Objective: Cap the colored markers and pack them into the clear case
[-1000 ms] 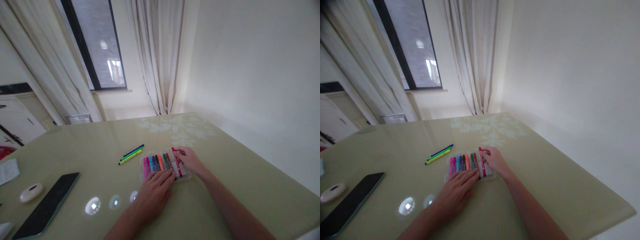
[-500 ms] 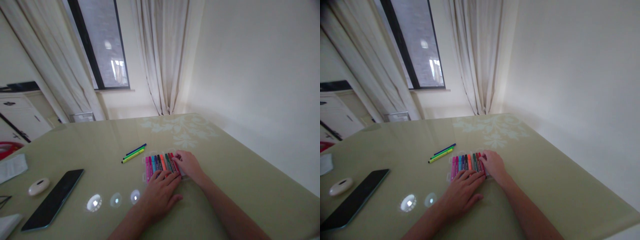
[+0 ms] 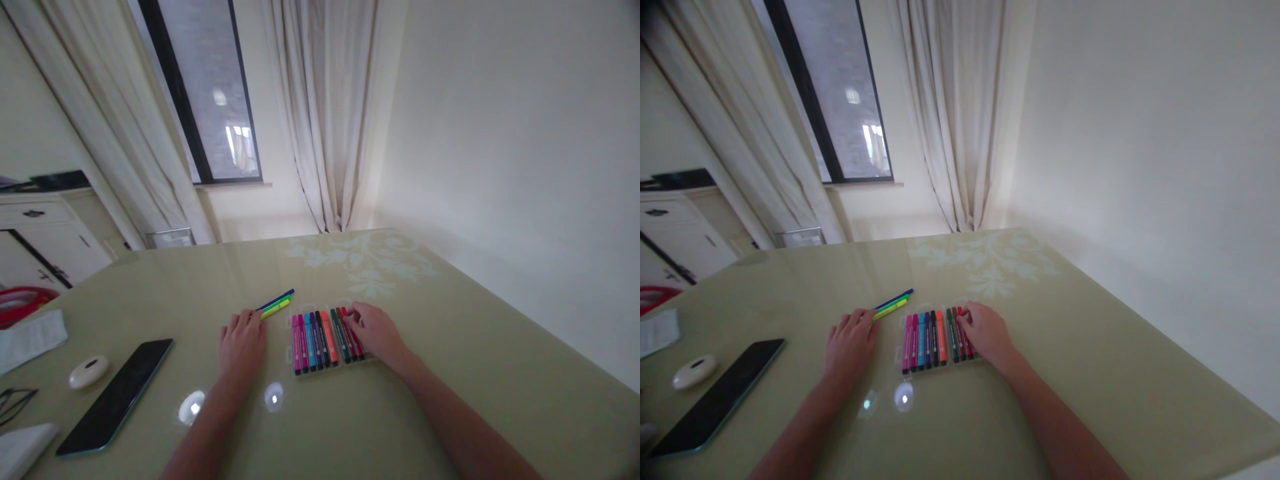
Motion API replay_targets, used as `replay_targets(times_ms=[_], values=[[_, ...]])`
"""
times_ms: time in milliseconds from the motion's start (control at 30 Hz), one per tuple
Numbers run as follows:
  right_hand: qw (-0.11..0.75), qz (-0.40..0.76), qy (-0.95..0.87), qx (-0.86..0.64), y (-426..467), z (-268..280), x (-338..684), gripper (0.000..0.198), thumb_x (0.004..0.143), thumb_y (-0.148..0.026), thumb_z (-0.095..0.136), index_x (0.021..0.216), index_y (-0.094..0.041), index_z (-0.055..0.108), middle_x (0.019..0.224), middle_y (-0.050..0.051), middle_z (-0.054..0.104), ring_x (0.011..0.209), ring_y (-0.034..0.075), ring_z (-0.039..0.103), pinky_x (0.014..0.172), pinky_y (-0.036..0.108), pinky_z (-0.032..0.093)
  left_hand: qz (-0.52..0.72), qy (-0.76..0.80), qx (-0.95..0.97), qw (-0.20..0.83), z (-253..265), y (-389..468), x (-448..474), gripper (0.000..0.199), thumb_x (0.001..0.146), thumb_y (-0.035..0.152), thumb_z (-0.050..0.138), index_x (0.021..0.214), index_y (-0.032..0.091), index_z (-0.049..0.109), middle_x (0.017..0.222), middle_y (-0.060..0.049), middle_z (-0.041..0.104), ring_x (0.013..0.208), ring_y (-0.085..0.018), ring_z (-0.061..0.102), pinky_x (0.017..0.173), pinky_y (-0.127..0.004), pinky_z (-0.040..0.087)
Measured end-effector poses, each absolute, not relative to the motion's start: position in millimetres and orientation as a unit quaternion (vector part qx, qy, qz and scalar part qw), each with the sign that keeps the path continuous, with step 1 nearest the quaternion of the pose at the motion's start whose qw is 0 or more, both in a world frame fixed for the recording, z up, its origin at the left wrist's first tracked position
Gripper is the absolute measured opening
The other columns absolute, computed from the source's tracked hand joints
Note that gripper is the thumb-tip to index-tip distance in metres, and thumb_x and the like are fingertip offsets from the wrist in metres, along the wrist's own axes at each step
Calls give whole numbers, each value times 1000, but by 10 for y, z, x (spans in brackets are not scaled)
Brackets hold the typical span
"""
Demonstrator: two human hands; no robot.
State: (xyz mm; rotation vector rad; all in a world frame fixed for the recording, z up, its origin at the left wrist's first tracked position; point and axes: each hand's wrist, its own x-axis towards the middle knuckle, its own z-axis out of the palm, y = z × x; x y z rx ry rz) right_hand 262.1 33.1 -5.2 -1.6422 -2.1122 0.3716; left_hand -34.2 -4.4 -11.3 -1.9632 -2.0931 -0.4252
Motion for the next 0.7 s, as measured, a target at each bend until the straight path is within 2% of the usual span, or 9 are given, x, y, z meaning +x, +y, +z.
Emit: replay_targets(times_ms=[267,367,433,567,633,700], values=[[232,133,-761,-591,330,-21,2631,13,97,-27,61,96,-20,72,90,5,74,83,20,66,74,29,42,-145,-740,-652,82,-232,45,-467,29,102,32,46,103,19,72,108,-10,69,105,-30,61,90,-41,48],[245,131,-759,-588,303,18,2598,12,96,-26,62,94,-19,72,89,5,73,81,20,65,74,30,42,-206,-722,-659,38,-252,65,-459,29,101,32,45,99,19,71,107,-10,69,103,-30,62,91,-42,48],[268,140,-765,-569,272,44,2557,12,96,-24,62,96,-18,72,91,6,73,82,20,65,76,30,43,-275,-698,-660,-33,-244,47,-383,29,102,35,43,99,20,68,103,-9,71,98,-28,65,88,-40,49],[329,238,-773,-488,194,78,2444,19,99,-32,59,97,-19,73,90,5,73,80,18,63,74,29,44,-379,-619,-670,-158,-187,-111,-32,32,103,46,44,101,23,66,99,-5,74,90,-25,68,81,-37,51],[360,317,-751,-453,156,87,2388,29,101,-41,56,91,-19,72,81,2,69,73,17,59,67,27,42,-404,-576,-687,-183,-172,-221,169,31,102,47,47,102,24,67,102,-4,74,93,-24,68,83,-36,52],[387,392,-712,-435,127,89,2340,37,100,-49,55,83,-19,68,71,0,62,64,15,54,60,26,39,-394,-555,-707,-195,-182,-311,324,28,102,46,49,102,24,67,97,-3,74,85,-22,67,77,-34,52]])
